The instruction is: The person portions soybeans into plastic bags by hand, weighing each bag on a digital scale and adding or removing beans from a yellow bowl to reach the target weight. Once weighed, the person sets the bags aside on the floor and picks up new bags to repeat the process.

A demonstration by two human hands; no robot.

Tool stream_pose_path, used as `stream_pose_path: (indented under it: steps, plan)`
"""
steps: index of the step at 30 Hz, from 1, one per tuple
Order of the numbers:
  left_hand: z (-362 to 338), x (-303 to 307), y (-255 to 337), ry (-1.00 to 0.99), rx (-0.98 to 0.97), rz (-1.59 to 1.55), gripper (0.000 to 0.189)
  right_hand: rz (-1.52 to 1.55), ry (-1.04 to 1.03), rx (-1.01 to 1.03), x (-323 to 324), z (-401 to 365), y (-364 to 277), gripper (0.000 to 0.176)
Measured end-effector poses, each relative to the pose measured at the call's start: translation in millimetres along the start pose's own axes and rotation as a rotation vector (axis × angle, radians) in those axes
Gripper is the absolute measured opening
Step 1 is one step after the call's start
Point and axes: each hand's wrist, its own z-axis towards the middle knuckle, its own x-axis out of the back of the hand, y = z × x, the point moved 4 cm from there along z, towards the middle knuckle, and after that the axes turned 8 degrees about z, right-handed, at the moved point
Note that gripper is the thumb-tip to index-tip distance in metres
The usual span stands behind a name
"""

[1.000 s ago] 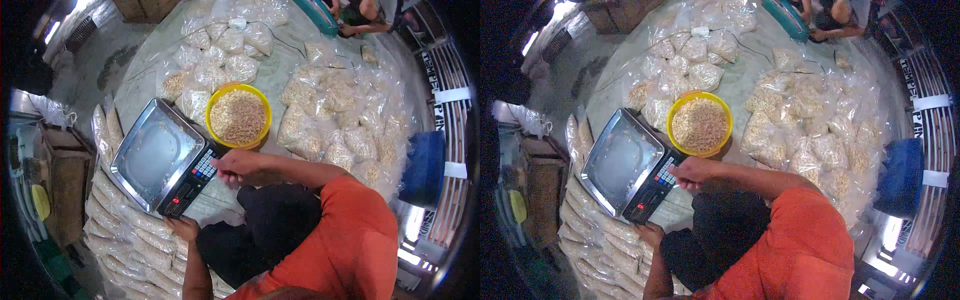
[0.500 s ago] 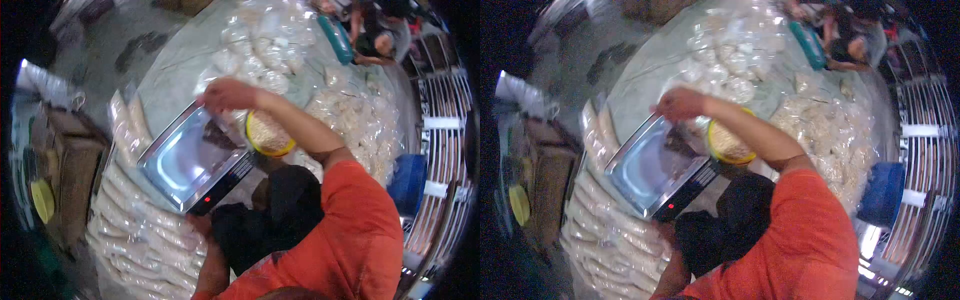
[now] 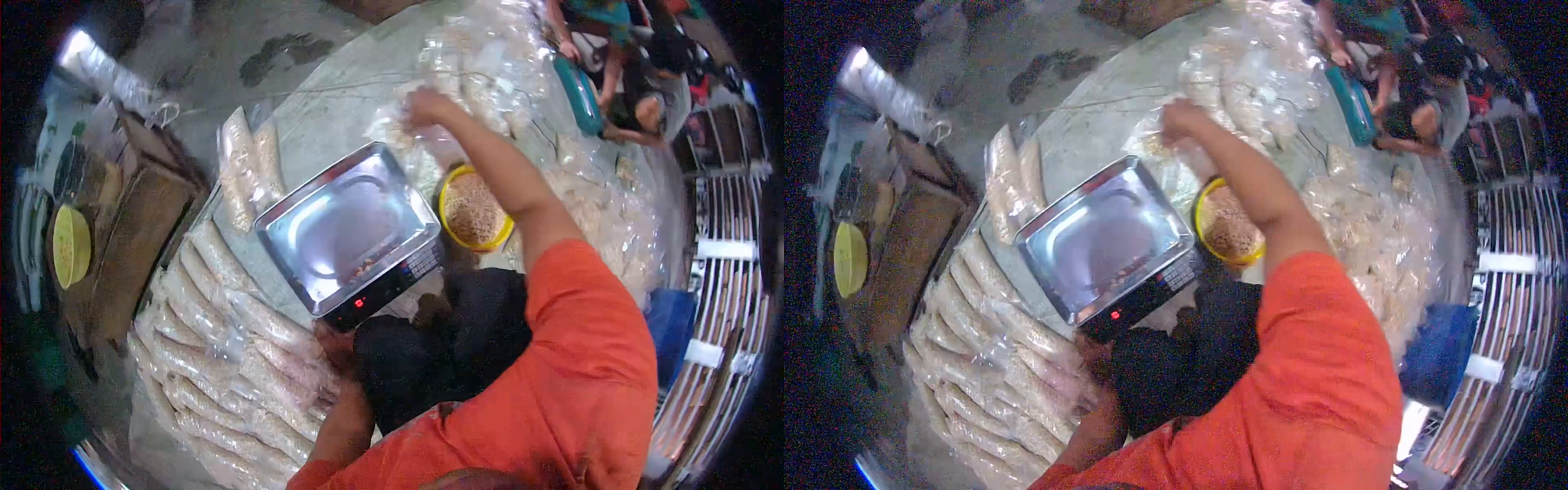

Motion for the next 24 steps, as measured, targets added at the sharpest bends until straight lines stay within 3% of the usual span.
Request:
stream_pose_path:
  steps: [2,3,5,7,10,12,15,17,22,23,24]
  plan:
    - [1,-4,2,-0.002,-0.123,0.091,0.079,0.052,-0.004,-0.078,2,-14,-9,0.037]
    - [2,-4,1,-0.003,-0.127,0.082,0.078,0.074,0.266,-0.073,-4,-24,-9,0.031]
    - [2,-5,1,-0.020,-0.126,0.057,0.076,0.369,0.457,-0.222,-22,-28,-10,0.023]
    - [7,-5,5,-0.033,-0.129,0.033,0.075,0.227,0.533,-0.017,2,-64,-18,0.023]
    - [17,1,10,-0.067,-0.112,0.000,0.073,0.202,0.620,0.099,31,-109,-19,0.024]
    - [22,7,13,-0.107,-0.084,-0.038,0.072,0.555,0.764,0.182,44,-138,-3,0.019]
    - [31,20,15,-0.193,-0.048,-0.102,0.070,0.541,0.840,0.241,86,-226,15,0.028]
    - [34,32,13,-0.269,-0.010,-0.157,0.068,0.566,0.881,0.230,96,-275,28,0.024]
    - [38,76,-2,-0.562,0.125,-0.326,0.065,0.609,0.921,0.318,85,-338,33,0.018]
    - [33,83,3,-0.561,0.119,-0.325,0.065,0.597,0.846,0.372,83,-347,29,0.018]
    - [27,107,27,-0.483,0.305,-0.606,0.059,0.585,0.770,0.425,84,-359,22,0.018]
